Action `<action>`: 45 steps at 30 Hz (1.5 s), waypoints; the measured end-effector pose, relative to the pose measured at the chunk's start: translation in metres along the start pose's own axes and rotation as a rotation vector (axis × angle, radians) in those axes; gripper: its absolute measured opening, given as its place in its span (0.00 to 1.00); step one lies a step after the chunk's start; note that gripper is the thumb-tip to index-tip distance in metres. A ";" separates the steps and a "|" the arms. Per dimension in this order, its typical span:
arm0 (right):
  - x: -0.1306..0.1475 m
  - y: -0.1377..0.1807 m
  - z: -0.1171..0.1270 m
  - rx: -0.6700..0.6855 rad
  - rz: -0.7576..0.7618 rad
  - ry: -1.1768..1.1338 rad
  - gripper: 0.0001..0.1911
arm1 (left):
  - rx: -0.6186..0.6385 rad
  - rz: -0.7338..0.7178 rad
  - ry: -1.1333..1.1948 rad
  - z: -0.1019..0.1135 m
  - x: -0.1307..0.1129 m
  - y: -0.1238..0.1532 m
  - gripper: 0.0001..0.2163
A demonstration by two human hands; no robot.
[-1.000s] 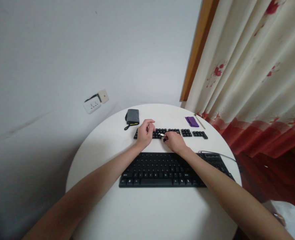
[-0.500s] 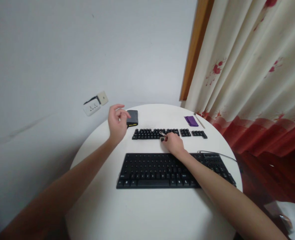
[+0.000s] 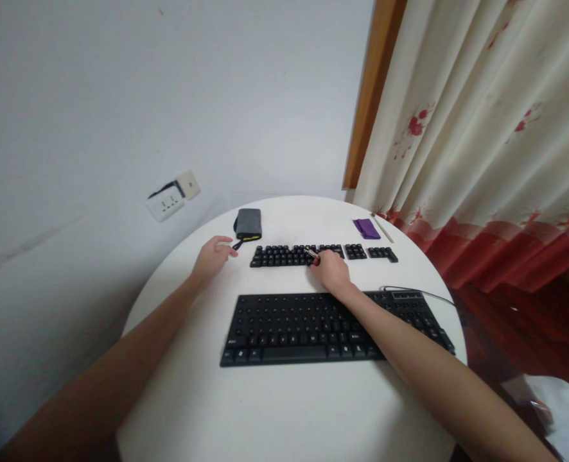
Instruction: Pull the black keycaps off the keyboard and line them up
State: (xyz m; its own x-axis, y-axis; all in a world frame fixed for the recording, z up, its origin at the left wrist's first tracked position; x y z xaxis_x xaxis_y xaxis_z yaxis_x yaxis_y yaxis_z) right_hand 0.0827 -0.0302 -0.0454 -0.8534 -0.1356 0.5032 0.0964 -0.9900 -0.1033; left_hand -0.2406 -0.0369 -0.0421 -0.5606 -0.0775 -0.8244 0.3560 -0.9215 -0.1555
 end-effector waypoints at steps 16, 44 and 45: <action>0.001 -0.001 -0.002 0.004 -0.016 0.004 0.07 | 0.035 0.010 -0.095 0.000 -0.006 0.007 0.18; -0.032 0.029 0.090 -0.351 -0.003 -0.458 0.13 | 0.273 0.064 -0.062 -0.007 -0.013 0.017 0.15; -0.035 0.027 0.089 -0.354 -0.011 -0.464 0.13 | 0.268 0.062 -0.071 -0.007 -0.012 0.017 0.15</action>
State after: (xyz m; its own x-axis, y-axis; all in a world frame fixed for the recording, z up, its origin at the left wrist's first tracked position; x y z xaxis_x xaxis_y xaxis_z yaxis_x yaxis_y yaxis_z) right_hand 0.1608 -0.0562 0.0103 -0.5323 -0.2078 0.8206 -0.1563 -0.9286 -0.3365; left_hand -0.2228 -0.0487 -0.0390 -0.5986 -0.1546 -0.7860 0.1860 -0.9812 0.0514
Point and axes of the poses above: each hand's wrist, its own y-axis away from the middle knuckle, its own z-axis out of the back of the hand, x = y × z, the point moved 1 cm from there along -y, towards the middle knuckle, and after that the axes turned 5 degrees about -y, right-handed, at the moved point
